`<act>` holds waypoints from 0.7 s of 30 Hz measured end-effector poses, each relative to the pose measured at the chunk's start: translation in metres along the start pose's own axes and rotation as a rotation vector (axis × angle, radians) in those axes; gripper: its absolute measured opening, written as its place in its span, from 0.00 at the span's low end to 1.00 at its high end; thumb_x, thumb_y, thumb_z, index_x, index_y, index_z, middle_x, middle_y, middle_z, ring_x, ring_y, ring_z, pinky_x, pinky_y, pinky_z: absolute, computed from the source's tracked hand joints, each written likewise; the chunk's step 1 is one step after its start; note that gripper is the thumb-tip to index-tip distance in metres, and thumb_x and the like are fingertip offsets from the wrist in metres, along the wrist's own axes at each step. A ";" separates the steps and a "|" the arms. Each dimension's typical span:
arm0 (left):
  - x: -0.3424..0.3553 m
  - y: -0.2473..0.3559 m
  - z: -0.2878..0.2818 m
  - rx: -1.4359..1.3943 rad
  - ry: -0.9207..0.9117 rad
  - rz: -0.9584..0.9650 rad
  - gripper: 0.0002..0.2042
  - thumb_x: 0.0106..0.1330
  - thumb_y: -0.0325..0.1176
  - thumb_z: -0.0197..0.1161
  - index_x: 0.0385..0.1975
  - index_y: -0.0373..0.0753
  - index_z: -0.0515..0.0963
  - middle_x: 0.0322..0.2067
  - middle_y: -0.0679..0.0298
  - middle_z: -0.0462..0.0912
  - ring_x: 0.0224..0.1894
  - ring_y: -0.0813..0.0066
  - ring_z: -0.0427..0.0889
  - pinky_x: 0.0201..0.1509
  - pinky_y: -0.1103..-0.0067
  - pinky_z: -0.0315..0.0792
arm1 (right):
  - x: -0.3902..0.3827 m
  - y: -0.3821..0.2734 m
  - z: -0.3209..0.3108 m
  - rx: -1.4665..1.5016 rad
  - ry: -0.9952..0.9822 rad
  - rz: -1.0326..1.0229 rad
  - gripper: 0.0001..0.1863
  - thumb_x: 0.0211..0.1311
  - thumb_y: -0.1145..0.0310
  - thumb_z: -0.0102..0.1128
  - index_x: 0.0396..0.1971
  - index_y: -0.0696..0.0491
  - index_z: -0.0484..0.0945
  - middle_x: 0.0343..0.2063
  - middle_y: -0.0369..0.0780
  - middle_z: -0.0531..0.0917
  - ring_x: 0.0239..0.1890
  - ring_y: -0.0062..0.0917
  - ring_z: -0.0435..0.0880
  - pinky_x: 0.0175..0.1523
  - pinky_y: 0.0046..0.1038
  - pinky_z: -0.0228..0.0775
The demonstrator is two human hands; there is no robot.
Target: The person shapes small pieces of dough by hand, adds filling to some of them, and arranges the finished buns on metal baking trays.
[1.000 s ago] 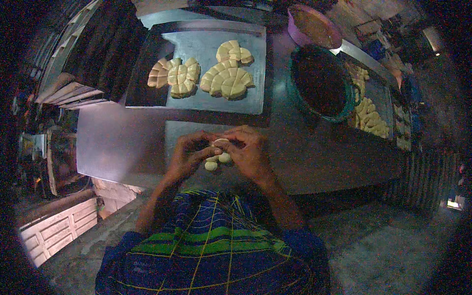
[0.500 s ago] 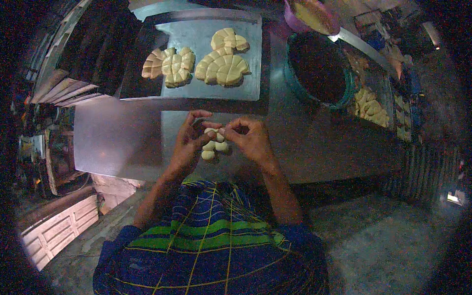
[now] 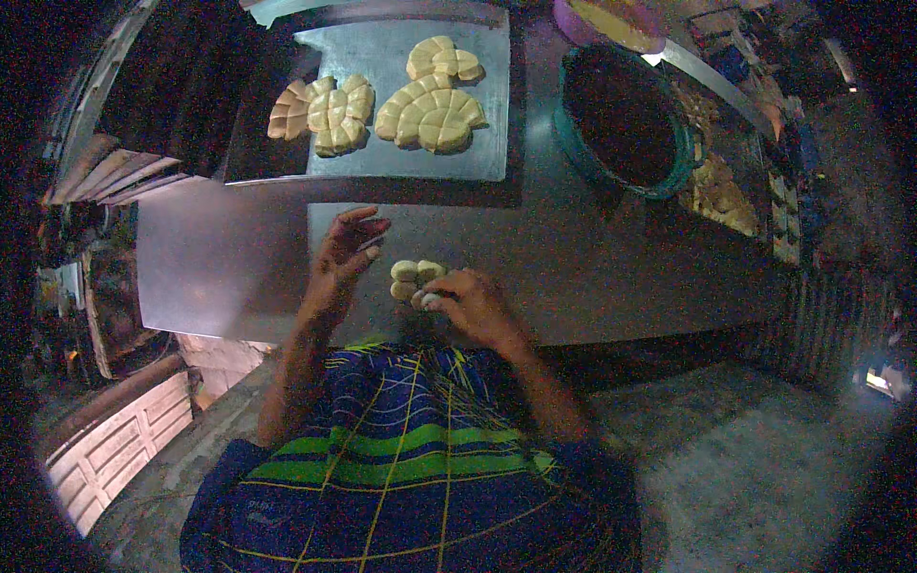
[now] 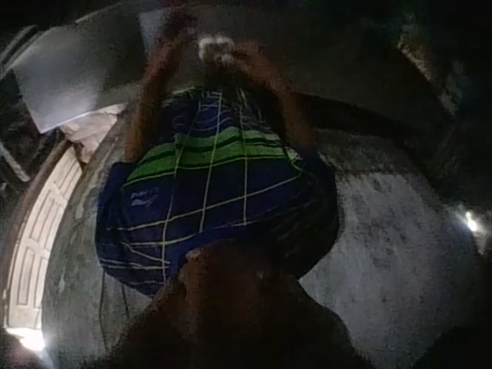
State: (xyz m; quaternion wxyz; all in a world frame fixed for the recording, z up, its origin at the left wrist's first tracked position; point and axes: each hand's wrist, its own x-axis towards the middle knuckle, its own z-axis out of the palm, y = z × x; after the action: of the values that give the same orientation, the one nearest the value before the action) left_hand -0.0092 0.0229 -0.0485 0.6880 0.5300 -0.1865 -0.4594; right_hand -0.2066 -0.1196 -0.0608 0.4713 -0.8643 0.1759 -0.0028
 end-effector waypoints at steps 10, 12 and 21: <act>-0.022 -0.041 -0.050 0.037 0.164 -0.095 0.15 0.63 0.28 0.63 0.50 0.36 0.75 0.48 0.59 0.80 0.52 0.68 0.78 0.58 0.72 0.71 | -0.017 0.030 0.052 -0.618 0.209 -0.322 0.20 0.52 0.77 0.61 0.48 0.53 0.78 0.42 0.41 0.80 0.45 0.36 0.80 0.48 0.35 0.77; -0.023 -0.046 -0.051 0.030 0.197 -0.098 0.15 0.63 0.28 0.63 0.50 0.36 0.75 0.47 0.60 0.80 0.52 0.68 0.79 0.57 0.72 0.71 | -0.017 0.018 0.044 -0.553 0.208 -0.334 0.20 0.52 0.77 0.61 0.49 0.53 0.78 0.40 0.41 0.81 0.44 0.37 0.81 0.48 0.36 0.77; -0.018 -0.037 -0.054 0.031 0.273 -0.085 0.13 0.64 0.28 0.63 0.48 0.37 0.76 0.45 0.61 0.80 0.50 0.69 0.79 0.54 0.74 0.72 | 0.143 0.058 -0.074 -0.535 0.572 -0.189 0.18 0.54 0.85 0.52 0.47 0.63 0.77 0.39 0.52 0.81 0.44 0.48 0.80 0.49 0.43 0.74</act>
State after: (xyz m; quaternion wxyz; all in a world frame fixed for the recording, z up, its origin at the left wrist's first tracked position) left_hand 0.0056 0.0668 -0.0977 0.6788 0.6054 -0.0757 -0.4087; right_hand -0.1027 -0.2526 -0.0904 0.1593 -0.9332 0.2141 -0.2408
